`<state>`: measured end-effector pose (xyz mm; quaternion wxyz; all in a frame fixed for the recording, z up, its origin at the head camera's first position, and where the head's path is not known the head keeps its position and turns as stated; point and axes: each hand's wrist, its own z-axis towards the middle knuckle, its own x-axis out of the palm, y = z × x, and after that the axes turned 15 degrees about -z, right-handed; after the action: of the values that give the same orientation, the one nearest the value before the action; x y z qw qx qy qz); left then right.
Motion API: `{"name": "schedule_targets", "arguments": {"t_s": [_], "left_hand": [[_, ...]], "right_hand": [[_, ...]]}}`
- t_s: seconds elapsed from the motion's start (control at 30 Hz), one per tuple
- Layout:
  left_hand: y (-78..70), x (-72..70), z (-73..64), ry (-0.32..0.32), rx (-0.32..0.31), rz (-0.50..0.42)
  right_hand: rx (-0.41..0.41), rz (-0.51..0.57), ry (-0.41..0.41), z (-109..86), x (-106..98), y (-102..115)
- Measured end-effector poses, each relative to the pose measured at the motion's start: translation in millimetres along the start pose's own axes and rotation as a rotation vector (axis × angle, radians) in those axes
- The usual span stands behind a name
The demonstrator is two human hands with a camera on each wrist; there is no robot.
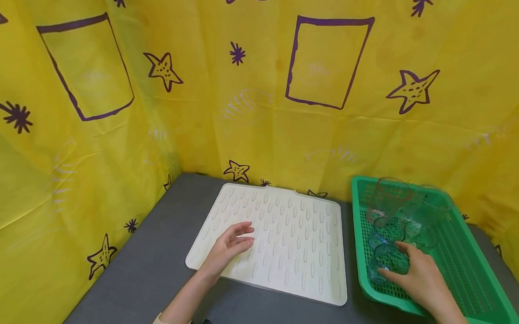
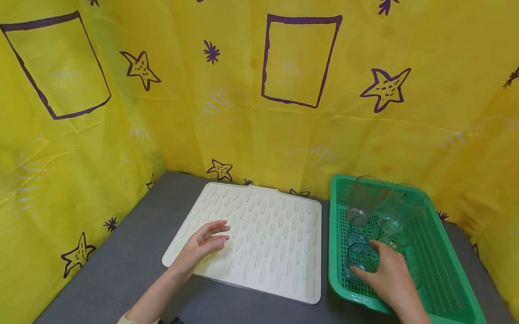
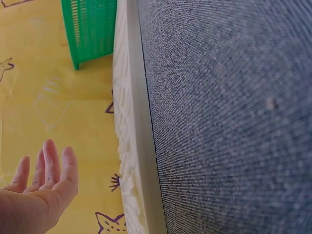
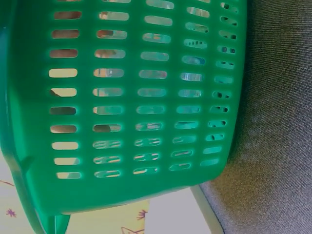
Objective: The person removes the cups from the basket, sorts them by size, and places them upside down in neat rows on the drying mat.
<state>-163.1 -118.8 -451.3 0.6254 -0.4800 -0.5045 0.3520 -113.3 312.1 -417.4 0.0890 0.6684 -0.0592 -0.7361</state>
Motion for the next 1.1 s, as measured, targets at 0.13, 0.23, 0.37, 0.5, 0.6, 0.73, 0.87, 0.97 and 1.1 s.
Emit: {"name": "schedule_targets", "arguments": {"t_s": [0.13,0.23,0.37,0.5,0.6,0.73,0.87,0.97,1.1], "left_hand": [[1.1,-0.3,-1.0,0.004,0.011,0.004],[2.2,-0.7,-1.0,0.005,0.005,-0.003],[2.8,-0.6,-1.1,0.005,-0.013,-0.016],[3.3,0.3,-1.4,0.007,-0.023,-0.012],[4.2,1.3,-1.9,0.022,-0.022,-0.010],[5.2,2.9,-2.8,0.036,-0.024,-0.018],[6.0,5.0,-3.6,0.045,-0.029,-0.032],[6.2,6.7,-4.5,0.056,-0.029,-0.041],[6.3,9.5,-5.4,0.065,-0.034,-0.034]], "right_hand": [[0.006,0.001,-0.019,-2.3,-3,3],[0.008,0.005,-0.046,-4.1,-7,5],[0.006,0.017,-0.086,-5.9,-12,8],[0.018,0.026,-0.104,-7.6,-17,11],[0.024,0.035,-0.124,-9.2,-23,16],[0.030,0.055,-0.131,-10.7,-32,24],[0.038,0.079,-0.139,-12.1,-41,32],[0.039,0.097,-0.160,-13.0,-48,38],[0.041,0.114,-0.197,-14.3,-56,48]]}}
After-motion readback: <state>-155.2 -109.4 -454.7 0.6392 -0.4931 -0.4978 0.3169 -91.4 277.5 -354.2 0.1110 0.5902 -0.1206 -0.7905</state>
